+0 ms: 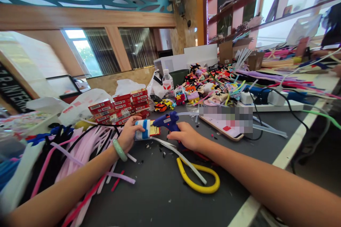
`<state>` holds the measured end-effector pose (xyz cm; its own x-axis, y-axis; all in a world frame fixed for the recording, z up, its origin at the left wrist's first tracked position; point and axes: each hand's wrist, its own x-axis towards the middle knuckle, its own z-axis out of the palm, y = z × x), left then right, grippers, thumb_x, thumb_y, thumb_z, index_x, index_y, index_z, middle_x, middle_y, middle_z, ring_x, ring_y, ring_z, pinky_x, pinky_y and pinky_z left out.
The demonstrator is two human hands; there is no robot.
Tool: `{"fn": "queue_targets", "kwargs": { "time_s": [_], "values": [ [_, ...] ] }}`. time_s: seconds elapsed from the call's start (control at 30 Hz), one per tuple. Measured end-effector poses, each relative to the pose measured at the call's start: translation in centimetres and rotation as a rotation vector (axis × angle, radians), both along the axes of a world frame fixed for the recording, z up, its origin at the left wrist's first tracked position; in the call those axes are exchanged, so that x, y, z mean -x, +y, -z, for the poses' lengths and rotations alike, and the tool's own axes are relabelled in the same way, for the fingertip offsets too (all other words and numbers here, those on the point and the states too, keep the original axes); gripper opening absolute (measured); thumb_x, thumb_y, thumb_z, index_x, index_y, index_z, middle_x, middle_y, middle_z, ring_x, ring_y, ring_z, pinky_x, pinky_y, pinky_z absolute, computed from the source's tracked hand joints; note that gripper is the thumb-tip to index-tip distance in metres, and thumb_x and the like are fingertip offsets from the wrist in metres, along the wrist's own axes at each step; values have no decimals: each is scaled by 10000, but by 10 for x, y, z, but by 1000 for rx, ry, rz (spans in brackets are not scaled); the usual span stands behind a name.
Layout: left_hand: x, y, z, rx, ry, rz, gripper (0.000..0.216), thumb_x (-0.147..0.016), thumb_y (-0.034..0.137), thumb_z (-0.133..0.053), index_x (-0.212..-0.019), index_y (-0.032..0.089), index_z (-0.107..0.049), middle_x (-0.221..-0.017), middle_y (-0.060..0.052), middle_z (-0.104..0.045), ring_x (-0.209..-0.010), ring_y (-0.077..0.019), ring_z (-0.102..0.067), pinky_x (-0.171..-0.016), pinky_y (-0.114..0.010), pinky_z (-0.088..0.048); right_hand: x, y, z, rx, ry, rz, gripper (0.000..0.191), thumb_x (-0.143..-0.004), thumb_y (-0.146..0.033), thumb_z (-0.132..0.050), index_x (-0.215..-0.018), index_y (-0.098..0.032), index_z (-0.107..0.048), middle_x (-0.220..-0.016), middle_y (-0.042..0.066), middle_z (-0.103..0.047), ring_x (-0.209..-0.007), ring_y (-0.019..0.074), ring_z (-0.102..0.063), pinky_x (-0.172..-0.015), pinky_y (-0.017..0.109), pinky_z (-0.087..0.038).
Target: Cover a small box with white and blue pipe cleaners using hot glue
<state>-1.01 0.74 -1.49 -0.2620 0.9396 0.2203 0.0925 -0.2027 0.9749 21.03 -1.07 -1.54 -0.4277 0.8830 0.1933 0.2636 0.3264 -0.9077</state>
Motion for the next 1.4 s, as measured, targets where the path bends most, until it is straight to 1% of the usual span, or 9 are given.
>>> {"fn": "queue_targets", "kwargs": {
  "time_s": [0.17, 0.33, 0.5, 0.73, 0.97, 1.4],
  "values": [
    [0, 2, 2, -2, -32, -15, 443, -442, 78, -590, -856, 194, -482, -815, 18, -494, -668, -119, -510, -512, -203, -423, 0, -1, -1, 1, -6, -5, 219, -538, -426, -522, -562, -219, -454, -543, -34, -400, -557, 133, -348, -533, 280, -250],
    [0, 2, 1, 5, -60, -8, 448, -451, 78, -594, -862, 200, -462, -792, 29, -490, -632, -108, -516, -497, -199, -423, 0, 0, 1, 3, -13, -7, 235, -541, -433, -524, -528, -226, -413, -527, -38, -372, -552, 129, -328, -528, 280, -245],
    [-2, 0, -1, 13, -88, -15, 462, -445, 81, -593, -867, 200, -450, -781, 30, -484, -620, -106, -509, -479, -198, -426, -1, 1, 1, -2, -7, -16, 234, -549, -422, -534, -522, -224, -413, -523, -42, -364, -552, 126, -324, -523, 275, -237],
    [-2, -1, -2, 4, -121, -18, 448, -450, 92, -599, -855, 204, -445, -767, 36, -475, -625, -106, -512, -463, -185, -418, -1, 1, 2, 9, 15, -51, 256, -571, -434, -536, -502, -224, -407, -500, -43, -382, -512, 114, -327, -505, 269, -259],
    [-3, 0, -3, -1, -152, -25, 464, -459, 95, -605, -867, 212, -419, -771, 37, -477, -617, -110, -519, -485, -205, -450, 0, 1, 1, 13, 33, -59, 216, -571, -406, -550, -534, -216, -453, -492, -46, -412, -498, 113, -347, -502, 262, -279],
    [2, 5, 0, -33, -175, -47, 451, -459, 123, -629, -854, 207, -426, -771, 45, -459, -640, -106, -509, -522, -202, -428, 0, 1, 1, 26, 24, -40, 226, -573, -419, -557, -548, -214, -466, -505, -37, -430, -508, 121, -364, -507, 267, -276]
  ]
}}
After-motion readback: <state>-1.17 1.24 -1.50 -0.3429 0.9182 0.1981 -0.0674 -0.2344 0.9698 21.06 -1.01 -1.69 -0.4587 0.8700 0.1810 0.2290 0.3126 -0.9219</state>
